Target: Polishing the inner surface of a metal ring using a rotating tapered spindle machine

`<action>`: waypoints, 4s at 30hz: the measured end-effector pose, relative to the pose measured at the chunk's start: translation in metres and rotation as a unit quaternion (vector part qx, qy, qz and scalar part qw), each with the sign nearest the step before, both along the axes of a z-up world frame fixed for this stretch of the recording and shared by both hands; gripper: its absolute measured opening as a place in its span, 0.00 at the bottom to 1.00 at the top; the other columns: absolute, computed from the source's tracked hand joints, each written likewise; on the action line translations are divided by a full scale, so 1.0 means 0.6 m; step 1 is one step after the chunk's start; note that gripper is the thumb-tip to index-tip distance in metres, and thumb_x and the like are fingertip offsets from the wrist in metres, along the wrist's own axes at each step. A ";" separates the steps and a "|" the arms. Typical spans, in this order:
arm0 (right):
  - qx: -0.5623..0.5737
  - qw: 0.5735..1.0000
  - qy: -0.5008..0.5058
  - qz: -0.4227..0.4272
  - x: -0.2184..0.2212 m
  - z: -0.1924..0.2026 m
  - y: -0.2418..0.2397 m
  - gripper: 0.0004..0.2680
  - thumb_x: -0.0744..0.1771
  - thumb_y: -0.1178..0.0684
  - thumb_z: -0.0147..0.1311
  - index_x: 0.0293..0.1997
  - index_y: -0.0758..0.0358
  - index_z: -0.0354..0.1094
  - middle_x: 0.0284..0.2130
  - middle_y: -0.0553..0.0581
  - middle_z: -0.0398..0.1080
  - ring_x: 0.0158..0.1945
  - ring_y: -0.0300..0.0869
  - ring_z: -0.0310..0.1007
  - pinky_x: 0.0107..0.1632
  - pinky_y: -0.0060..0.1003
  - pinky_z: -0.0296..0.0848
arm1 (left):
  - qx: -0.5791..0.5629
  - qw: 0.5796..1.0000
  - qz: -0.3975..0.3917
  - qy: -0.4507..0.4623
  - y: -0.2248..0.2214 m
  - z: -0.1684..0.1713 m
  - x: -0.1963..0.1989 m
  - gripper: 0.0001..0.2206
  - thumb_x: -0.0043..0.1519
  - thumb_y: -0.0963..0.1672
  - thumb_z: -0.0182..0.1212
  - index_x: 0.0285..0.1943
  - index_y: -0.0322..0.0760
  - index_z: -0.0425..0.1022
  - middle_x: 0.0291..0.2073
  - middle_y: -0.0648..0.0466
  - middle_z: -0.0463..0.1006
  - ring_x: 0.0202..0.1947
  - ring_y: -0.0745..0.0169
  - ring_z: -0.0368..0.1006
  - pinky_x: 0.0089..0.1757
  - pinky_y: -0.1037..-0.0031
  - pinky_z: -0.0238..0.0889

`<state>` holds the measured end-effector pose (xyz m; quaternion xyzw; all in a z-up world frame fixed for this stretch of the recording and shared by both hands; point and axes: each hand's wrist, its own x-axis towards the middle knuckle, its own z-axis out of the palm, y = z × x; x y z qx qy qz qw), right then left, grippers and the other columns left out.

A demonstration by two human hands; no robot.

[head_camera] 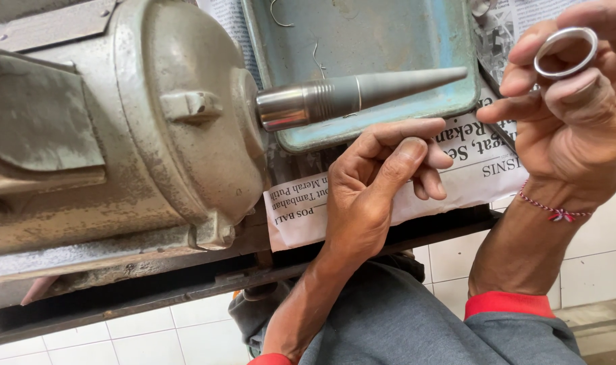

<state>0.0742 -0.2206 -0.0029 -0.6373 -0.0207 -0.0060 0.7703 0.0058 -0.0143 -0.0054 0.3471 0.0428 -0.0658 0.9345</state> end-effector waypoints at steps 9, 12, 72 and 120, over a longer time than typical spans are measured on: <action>-0.013 1.000 -0.010 0.009 -0.003 -0.002 0.004 0.20 0.71 0.47 0.59 0.67 0.63 0.57 0.54 0.65 0.69 0.47 0.40 0.78 0.49 0.39 0.92 | -0.012 1.000 0.004 0.002 0.003 -0.001 0.000 0.11 0.74 0.42 0.55 0.60 0.29 0.76 0.40 0.47 0.81 0.33 0.65 0.76 0.42 0.80 0.71; -0.040 0.999 -0.026 0.017 -0.004 0.005 0.014 0.23 0.69 0.42 0.62 0.64 0.68 0.57 0.54 0.64 0.68 0.47 0.36 0.78 0.49 0.35 0.92 | 0.000 1.000 0.002 -0.001 0.004 -0.004 -0.001 0.11 0.74 0.42 0.55 0.60 0.30 0.76 0.41 0.48 0.81 0.33 0.65 0.76 0.41 0.81 0.68; -0.289 0.936 -0.175 0.095 -0.017 0.034 0.128 0.11 0.73 0.79 0.53 0.58 0.79 0.56 0.60 0.79 0.58 0.51 0.60 0.80 0.52 0.40 0.84 | -0.026 1.000 0.000 0.011 0.040 -0.011 -0.009 0.10 0.75 0.42 0.55 0.62 0.31 0.75 0.42 0.46 0.82 0.33 0.66 0.75 0.44 0.78 0.69; -0.415 0.865 -0.282 0.035 -0.065 0.031 0.040 0.07 0.78 0.83 0.48 0.63 0.91 0.61 0.61 0.88 0.59 0.58 0.68 0.76 0.58 0.50 0.79 | 0.064 0.998 -0.018 0.006 -0.023 -0.008 -0.006 0.14 0.74 0.45 0.55 0.64 0.31 0.74 0.52 0.41 0.83 0.35 0.63 0.78 0.44 0.78 0.68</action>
